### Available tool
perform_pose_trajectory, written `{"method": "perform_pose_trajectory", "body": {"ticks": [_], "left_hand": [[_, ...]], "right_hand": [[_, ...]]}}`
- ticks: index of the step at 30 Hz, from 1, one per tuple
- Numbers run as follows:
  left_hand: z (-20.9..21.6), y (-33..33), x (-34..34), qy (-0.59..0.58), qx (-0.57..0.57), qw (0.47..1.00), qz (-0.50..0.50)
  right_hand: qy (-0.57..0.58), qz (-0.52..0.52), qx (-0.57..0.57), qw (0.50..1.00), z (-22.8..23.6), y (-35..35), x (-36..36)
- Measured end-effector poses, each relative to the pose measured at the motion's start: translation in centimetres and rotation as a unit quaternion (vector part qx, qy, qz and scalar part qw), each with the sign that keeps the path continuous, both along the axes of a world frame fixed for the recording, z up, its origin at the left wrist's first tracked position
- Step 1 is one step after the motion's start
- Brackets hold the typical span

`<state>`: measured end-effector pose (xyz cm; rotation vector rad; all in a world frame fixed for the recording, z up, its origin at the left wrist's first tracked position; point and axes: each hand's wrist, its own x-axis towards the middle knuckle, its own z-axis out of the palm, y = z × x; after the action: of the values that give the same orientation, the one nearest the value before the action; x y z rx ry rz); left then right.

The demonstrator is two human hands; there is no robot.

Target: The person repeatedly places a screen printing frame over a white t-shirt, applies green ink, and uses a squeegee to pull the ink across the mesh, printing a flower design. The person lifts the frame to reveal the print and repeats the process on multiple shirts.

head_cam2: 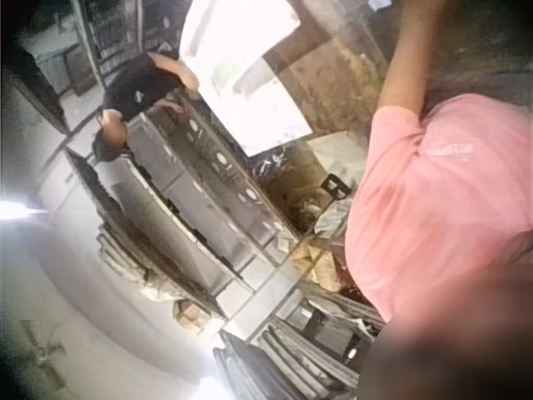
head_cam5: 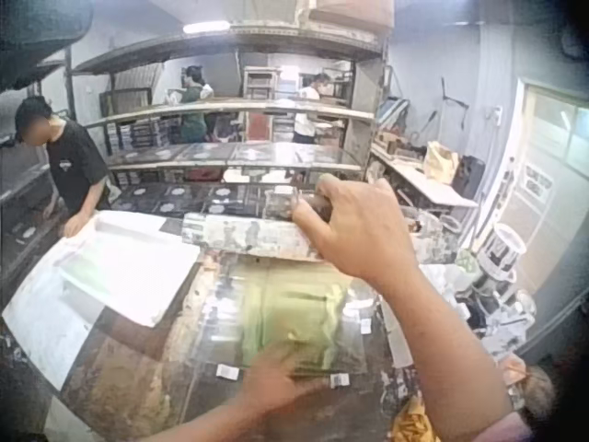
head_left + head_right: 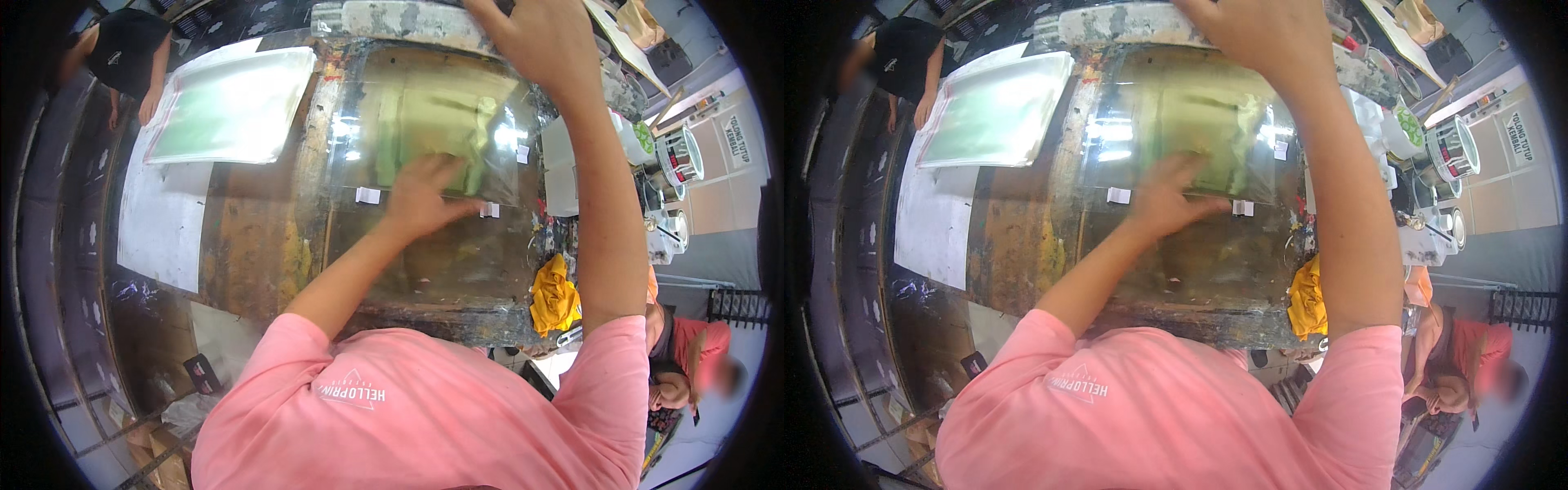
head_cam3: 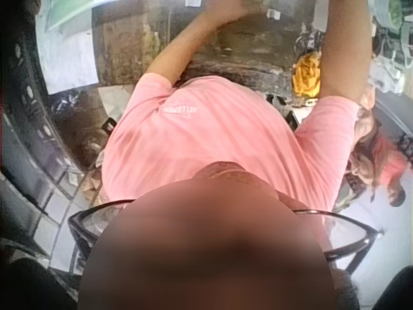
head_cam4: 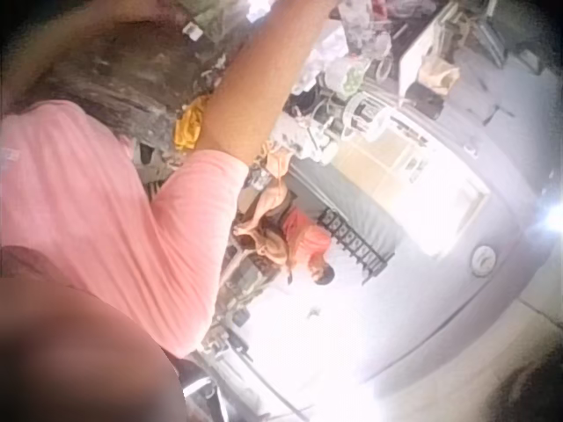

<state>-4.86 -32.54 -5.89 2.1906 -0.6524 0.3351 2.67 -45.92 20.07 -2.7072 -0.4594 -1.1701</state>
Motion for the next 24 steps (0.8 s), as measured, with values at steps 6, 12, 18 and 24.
{"method": "perform_pose_trajectory", "body": {"ticks": [6,12,18,24], "left_hand": [[9.6,10.6,2.1,0.197,-0.454,0.866,0.073],[5.2,11.8,-1.4,0.264,-0.211,0.936,0.097],[-1.6,12.7,-2.8,0.042,0.151,0.962,0.225],[-1.7,12.7,-3.1,0.075,0.145,0.962,0.221]], "right_hand": [[0.026,-0.013,-0.063,0.998,-6.6,-0.4,-3.2],[0.282,0.139,-0.056,0.948,-14.0,-3.0,-6.4],[0.406,0.133,0.029,0.903,-18.3,-2.6,-8.6],[0.369,0.090,-0.020,0.925,-21.5,-1.0,-11.1]]}}
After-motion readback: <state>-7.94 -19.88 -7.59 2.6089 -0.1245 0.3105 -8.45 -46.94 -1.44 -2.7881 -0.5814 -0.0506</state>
